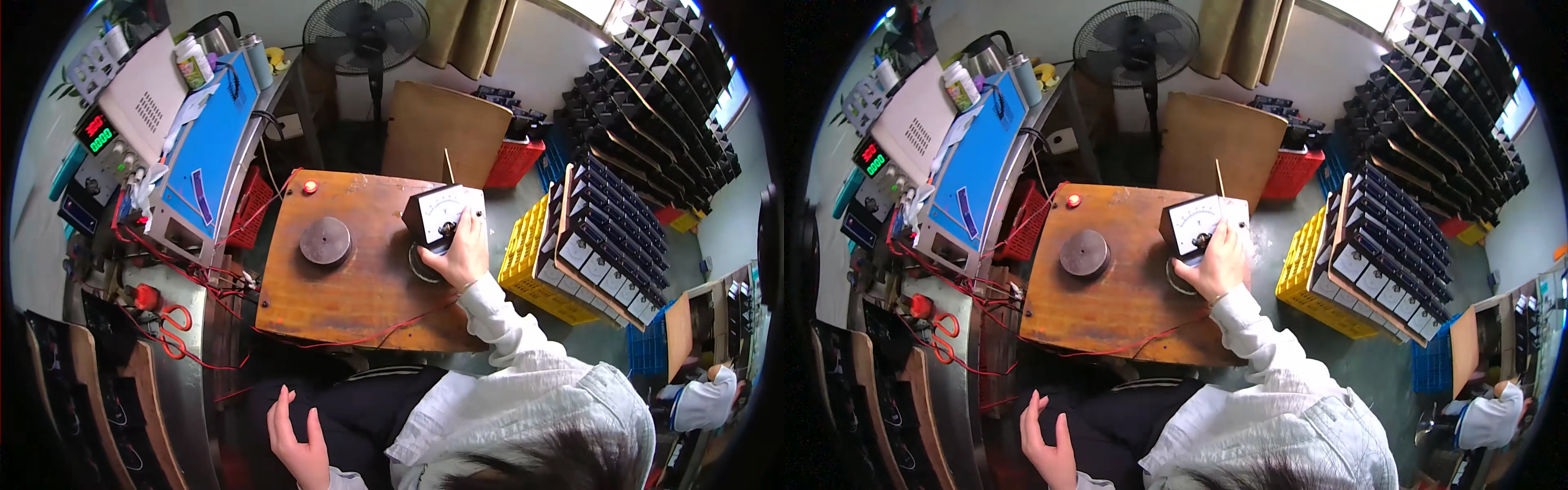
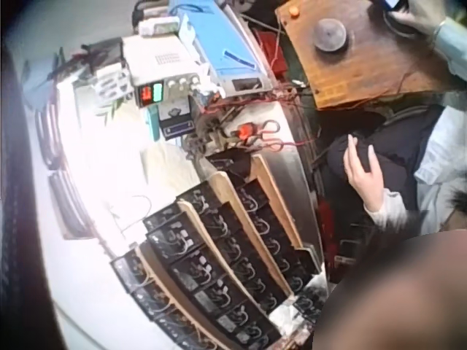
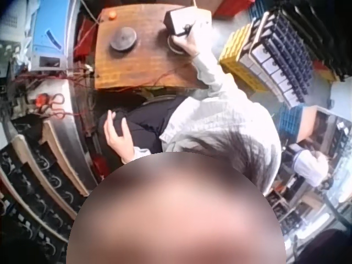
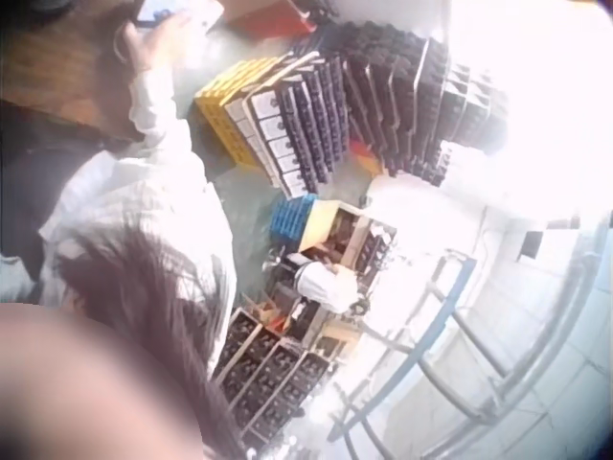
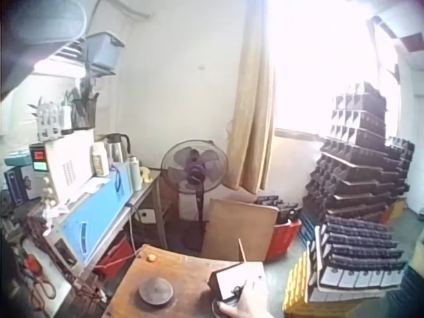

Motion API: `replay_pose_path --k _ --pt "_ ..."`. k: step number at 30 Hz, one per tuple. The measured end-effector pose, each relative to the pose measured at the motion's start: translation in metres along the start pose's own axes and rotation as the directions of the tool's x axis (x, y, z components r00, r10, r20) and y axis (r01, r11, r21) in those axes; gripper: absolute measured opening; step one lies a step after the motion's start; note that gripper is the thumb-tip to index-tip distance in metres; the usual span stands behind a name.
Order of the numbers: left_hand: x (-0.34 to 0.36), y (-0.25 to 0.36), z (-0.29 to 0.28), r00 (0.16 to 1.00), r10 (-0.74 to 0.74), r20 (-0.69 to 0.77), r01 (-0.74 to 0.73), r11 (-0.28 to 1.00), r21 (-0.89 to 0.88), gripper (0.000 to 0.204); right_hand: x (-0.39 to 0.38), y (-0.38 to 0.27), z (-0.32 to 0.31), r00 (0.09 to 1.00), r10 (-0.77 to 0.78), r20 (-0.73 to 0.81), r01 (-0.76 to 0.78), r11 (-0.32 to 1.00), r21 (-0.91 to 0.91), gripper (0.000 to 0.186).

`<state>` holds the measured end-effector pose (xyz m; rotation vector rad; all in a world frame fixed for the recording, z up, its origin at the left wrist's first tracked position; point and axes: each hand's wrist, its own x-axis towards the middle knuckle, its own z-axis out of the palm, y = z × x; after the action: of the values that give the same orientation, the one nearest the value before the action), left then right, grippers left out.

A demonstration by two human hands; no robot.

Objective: Testing and organizing analog voltmeters at a workbench using a power supply and test leads.

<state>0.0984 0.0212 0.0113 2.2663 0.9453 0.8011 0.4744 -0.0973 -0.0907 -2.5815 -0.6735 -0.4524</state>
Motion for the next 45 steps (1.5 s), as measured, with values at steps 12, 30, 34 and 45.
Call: replay_pose_path --k 12,30,34,45 --pt "-0.018 -0.001 0.019 0.932 -0.140 0.333 0.152 0.988 -0.011 0.047 -0.002 -0.009 -0.005 0.997 0.074 0.034 -0.075 0.997 0.025 0.122" --pt "-0.039 -0.022 0.019 0.902 -0.195 0.386 0.208 0.978 0.010 0.051 -0.003 -0.001 -0.002 1.000 0.021 -0.004 -0.021 1.000 -0.011 0.119" --pt "-0.056 -0.036 0.016 0.910 -0.250 0.331 0.253 0.967 0.035 0.051 0.001 -0.010 -0.011 0.998 -0.030 0.054 0.031 0.999 -0.020 0.119" --pt "-0.045 -0.049 -0.022 0.777 -0.212 -0.593 0.247 0.969 -0.022 0.080 -0.103 -0.287 -0.043 0.407 -0.908 -0.100 0.545 0.153 0.824 0.124"
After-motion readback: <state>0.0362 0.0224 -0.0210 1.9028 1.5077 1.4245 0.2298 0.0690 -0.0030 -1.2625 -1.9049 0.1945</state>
